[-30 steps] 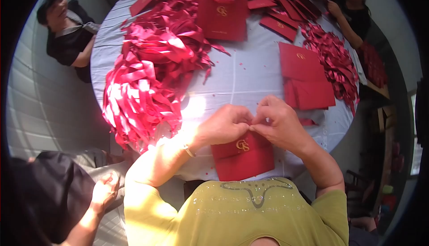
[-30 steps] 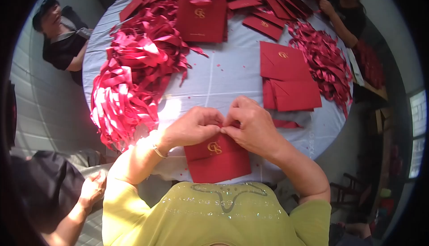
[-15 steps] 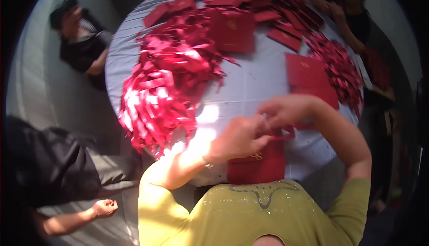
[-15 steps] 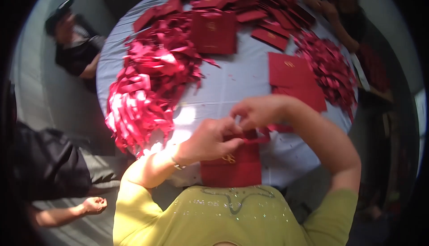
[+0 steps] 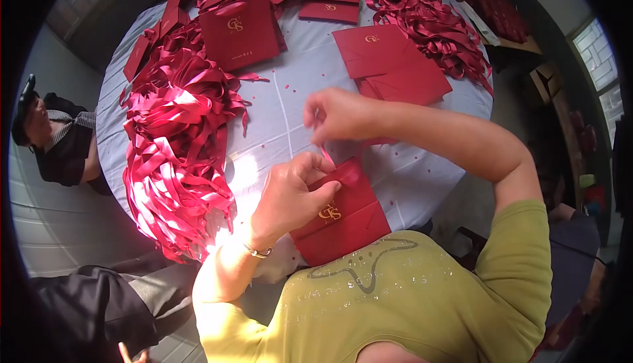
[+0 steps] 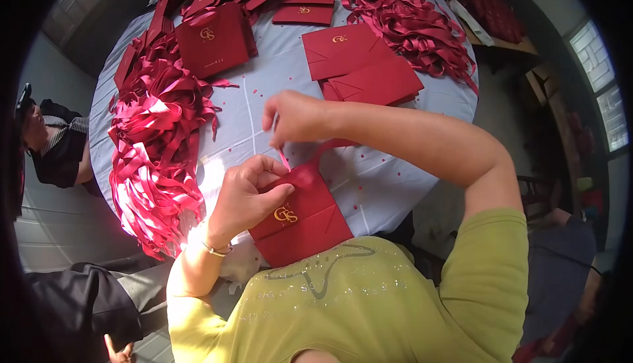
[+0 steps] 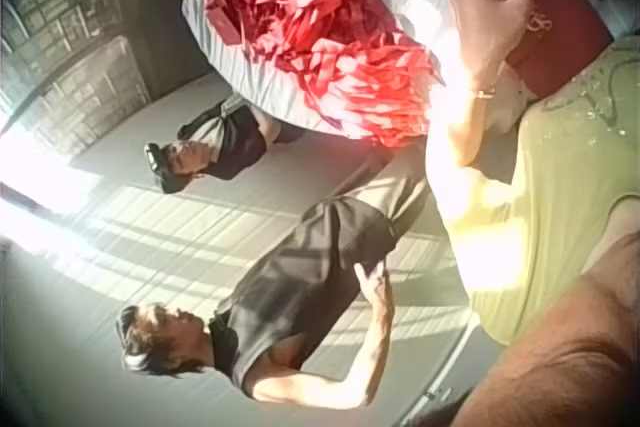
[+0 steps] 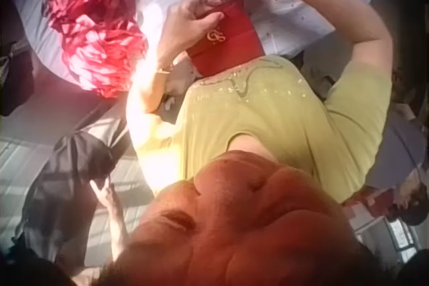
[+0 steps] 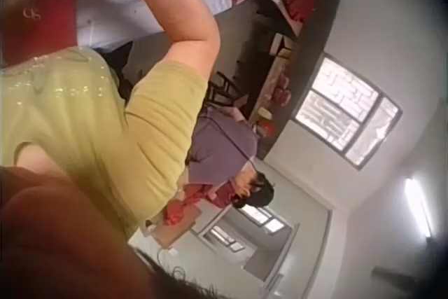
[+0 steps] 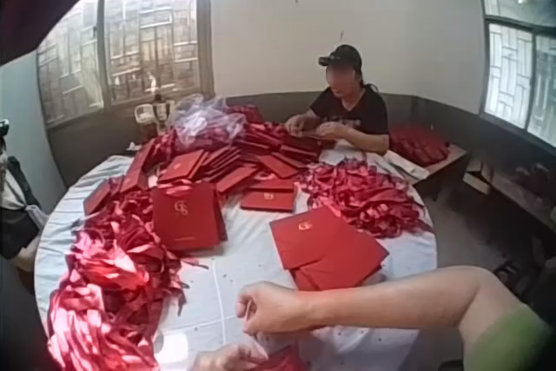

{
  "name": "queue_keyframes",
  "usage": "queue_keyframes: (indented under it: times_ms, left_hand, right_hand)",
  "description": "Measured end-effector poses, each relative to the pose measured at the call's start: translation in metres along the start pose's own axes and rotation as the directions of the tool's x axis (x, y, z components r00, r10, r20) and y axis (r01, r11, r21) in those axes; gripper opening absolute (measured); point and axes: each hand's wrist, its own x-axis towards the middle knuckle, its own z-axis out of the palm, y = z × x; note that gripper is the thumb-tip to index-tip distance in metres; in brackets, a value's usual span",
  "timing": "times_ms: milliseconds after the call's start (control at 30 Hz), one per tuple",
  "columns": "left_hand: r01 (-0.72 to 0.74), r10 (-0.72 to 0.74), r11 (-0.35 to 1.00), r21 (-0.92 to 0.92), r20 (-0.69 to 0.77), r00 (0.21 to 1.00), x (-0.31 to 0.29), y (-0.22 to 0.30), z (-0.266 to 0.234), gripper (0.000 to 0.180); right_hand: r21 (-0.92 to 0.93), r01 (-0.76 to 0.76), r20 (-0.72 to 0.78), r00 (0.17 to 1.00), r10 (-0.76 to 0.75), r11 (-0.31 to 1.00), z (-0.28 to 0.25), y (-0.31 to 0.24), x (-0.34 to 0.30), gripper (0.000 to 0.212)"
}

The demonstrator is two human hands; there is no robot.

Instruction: The person picks up a red paper bag and threads a pink ribbon through the holes by hand to form a handle. They then fold the bag flat and place it onto a stack of finished bags before repeating the process.

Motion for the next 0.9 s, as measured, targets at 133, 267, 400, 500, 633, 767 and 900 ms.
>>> queue_keyframes:
  times_ms: [133,267,400,500,633,767,900]
  left_hand:
    - [0.063,-0.064,0.993,-0.098,-0.009,0.998,0.003,0.001,0.001,0.021]
    - [0.071,-0.071,0.996,-0.044,0.014,0.997,0.004,-0.002,-0.001,0.020]
    - [0.094,-0.094,0.995,-0.017,0.027,0.995,0.008,-0.002,-0.005,0.019]
    - [0.115,-0.116,0.993,0.019,0.062,0.991,0.007,-0.001,-0.009,0.023]
    - [0.126,-0.123,0.992,-0.026,0.115,0.986,0.012,-0.010,-0.004,0.026]
    - [0.064,-0.063,0.998,-0.009,0.074,0.995,0.015,-0.025,0.004,0.026]
    - [0.111,-0.128,0.981,0.157,0.103,0.986,0.016,-0.018,0.002,0.019]
  right_hand:
    - [-0.172,0.162,-0.341,0.916,-0.213,0.972,-0.005,-0.005,0.023,0.028]
    - [-0.372,0.165,-0.258,0.927,-0.272,0.914,-0.003,-0.010,0.008,0.033]
    - [-0.337,0.084,-0.057,0.992,-0.110,0.938,-0.010,-0.014,-0.052,0.038]
    - [-0.332,0.079,0.055,0.996,-0.064,0.940,-0.008,0.003,-0.091,0.037]
    - [-0.267,0.059,-0.022,0.998,-0.067,0.962,0.003,0.024,-0.104,0.033]
    - [-0.414,0.079,-0.088,0.988,-0.126,0.907,-0.001,0.023,-0.110,0.029]
    - [-0.275,-0.055,-0.064,0.997,0.039,0.960,-0.019,-0.004,-0.130,0.024]
